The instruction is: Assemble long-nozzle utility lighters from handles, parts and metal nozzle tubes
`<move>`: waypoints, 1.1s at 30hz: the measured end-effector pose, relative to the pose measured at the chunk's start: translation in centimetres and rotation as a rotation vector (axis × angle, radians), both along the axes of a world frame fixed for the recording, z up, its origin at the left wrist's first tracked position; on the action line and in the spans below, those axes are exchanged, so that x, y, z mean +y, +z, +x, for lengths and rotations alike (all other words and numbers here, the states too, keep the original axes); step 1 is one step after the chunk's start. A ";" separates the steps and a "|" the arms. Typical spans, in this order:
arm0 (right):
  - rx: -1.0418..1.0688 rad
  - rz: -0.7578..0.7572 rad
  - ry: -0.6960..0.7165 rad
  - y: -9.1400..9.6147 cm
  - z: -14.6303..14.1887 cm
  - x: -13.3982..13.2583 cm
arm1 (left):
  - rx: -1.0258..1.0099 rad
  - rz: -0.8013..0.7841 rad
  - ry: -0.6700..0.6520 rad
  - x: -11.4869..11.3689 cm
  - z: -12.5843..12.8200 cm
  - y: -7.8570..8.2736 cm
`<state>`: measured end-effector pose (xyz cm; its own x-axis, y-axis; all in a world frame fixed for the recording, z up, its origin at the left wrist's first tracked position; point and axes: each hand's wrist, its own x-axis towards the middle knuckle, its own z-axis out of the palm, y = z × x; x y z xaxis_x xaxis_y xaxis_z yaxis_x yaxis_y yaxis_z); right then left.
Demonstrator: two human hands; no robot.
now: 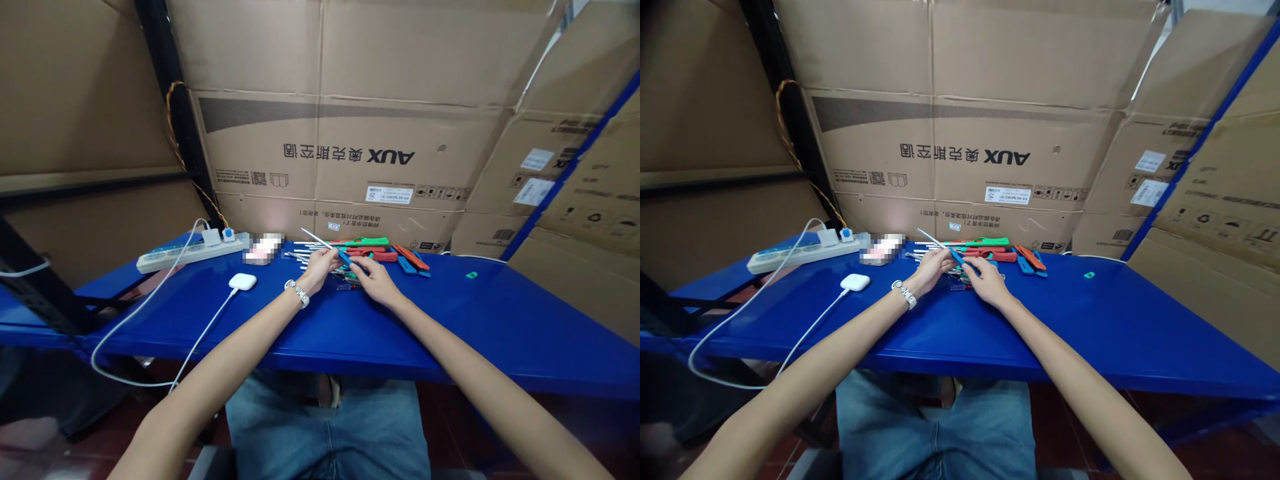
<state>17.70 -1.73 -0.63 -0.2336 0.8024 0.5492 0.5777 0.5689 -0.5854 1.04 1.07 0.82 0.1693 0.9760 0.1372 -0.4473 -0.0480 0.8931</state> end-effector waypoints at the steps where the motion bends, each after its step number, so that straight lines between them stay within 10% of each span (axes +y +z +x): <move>1: 0.003 -0.002 -0.001 0.0 0.0 0.1 | -0.003 -0.002 0.003 0.0 0.0 0.0; 33: -0.001 -0.127 0.055 2.2 -1.5 1.7 | 0.041 -0.038 0.268 0.1 -0.4 0.7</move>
